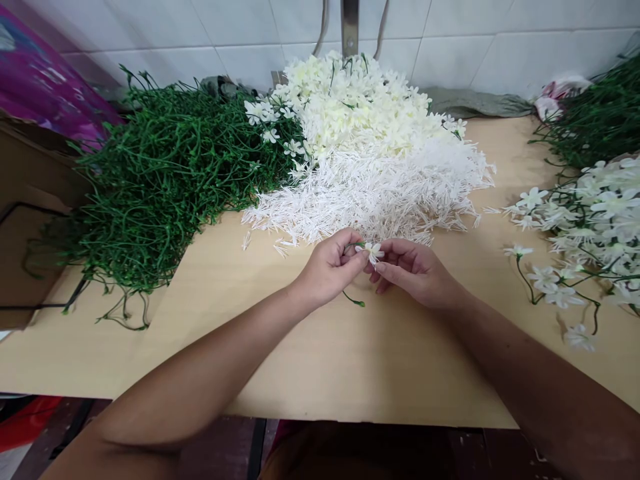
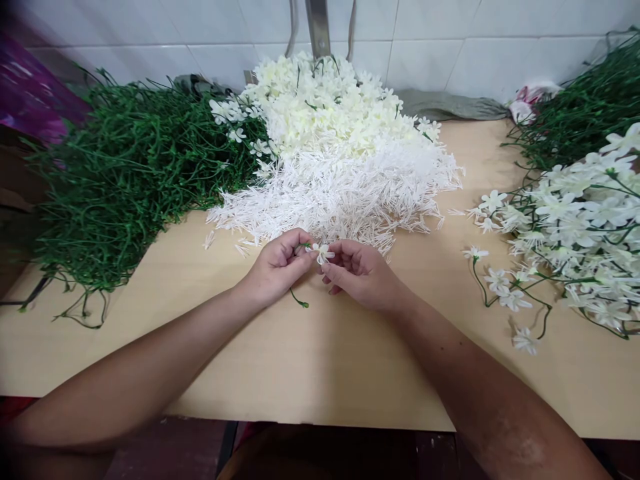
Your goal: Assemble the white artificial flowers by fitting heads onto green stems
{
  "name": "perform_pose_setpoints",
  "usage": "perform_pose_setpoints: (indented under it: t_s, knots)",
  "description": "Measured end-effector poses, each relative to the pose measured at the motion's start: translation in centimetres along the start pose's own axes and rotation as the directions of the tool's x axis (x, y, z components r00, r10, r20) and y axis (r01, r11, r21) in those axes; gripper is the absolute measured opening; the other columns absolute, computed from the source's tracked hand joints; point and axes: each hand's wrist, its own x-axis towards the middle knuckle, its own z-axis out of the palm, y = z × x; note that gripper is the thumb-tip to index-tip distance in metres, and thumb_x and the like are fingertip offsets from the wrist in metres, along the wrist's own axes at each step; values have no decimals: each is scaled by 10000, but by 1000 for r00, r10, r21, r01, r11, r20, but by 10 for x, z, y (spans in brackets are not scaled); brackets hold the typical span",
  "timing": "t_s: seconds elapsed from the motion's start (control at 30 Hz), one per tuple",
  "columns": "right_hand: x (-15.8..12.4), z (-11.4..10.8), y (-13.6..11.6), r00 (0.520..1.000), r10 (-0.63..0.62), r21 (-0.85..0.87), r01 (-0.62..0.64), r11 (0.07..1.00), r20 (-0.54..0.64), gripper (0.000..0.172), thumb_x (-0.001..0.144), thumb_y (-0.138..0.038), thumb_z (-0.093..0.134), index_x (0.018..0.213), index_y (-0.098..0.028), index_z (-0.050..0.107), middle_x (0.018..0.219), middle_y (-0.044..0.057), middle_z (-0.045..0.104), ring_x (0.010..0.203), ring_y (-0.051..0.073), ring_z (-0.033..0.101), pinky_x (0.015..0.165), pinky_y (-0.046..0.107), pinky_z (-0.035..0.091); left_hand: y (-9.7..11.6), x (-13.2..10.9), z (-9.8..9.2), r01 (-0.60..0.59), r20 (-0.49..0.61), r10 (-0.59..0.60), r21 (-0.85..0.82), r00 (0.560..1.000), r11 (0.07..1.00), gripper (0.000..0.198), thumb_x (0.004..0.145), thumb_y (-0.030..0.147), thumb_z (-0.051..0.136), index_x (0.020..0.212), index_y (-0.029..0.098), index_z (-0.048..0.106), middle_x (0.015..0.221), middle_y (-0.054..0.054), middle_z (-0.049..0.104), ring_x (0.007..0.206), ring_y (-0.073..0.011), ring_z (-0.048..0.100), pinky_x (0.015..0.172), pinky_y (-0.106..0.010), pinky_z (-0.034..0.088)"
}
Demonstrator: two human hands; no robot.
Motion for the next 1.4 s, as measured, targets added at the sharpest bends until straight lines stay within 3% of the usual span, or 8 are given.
perform_pose_setpoints:
  t_s: [0.2,0.43,0.7,0.8,0.93,1.1,1.27,1.4]
  knots:
    - [1,0,-4,1000,-16,43,15,999,12,362,678,-420,721,895,-166,583,746,14,626,639,104,613,533,236,557,4,0,-1,-2,-27,3,10,1000,1000,123,754,249,564,741,164,476,510,69,497,449,-48,430,462,-175,309]
    - [4,6,4,980,-114,-132,92,987,-166,303,692,-372,711,847,-149,576,639,-20,562,568,75,543,496,200,498,0,-3,3,19,14,-21,85,1000,996,150,740,273,564,743,174,451,492,93,352,411,-32,270,403,-166,197]
    - [1,5,4,936,-293,-361,209,909,-197,138,743,-272,631,771,-141,596,651,7,592,557,79,539,506,201,473,0,-4,1,-33,52,28,105,998,994,167,763,303,552,757,181,437,509,89,338,425,-36,254,406,-165,197]
    - [0,4,4,890,-432,-510,307,804,-145,72,764,-207,595,807,-150,602,678,12,616,570,77,560,503,180,471,0,-4,0,-41,75,34,105,997,994,174,767,309,548,762,180,431,519,85,341,437,-40,263,410,-166,206]
    - [-3,2,1,773,-633,-743,444,501,36,89,794,-147,538,843,-162,610,688,19,624,574,79,564,527,185,477,-1,-5,-1,-63,113,51,109,992,992,168,800,324,519,776,177,440,530,79,336,448,-45,266,418,-172,219]
    - [-5,1,-1,684,-713,-842,469,265,157,110,797,-111,507,825,-149,606,653,31,622,559,94,563,530,205,468,-2,-7,-5,-183,160,143,271,977,945,108,821,275,480,791,172,487,540,64,370,472,-60,310,454,-188,274]
    - [-5,4,-2,757,-648,-839,407,362,88,133,792,-149,496,835,-174,619,683,31,644,585,106,580,555,217,474,0,-9,-8,-348,216,278,452,936,821,100,785,164,435,801,175,533,592,40,474,517,-73,398,528,-209,337]
    - [-6,5,-5,813,-581,-770,347,535,-37,88,757,-175,536,774,-187,621,653,18,625,566,102,557,548,228,463,2,-10,-8,-316,207,248,438,946,841,127,816,220,430,861,177,541,633,24,514,532,-83,416,551,-223,355]
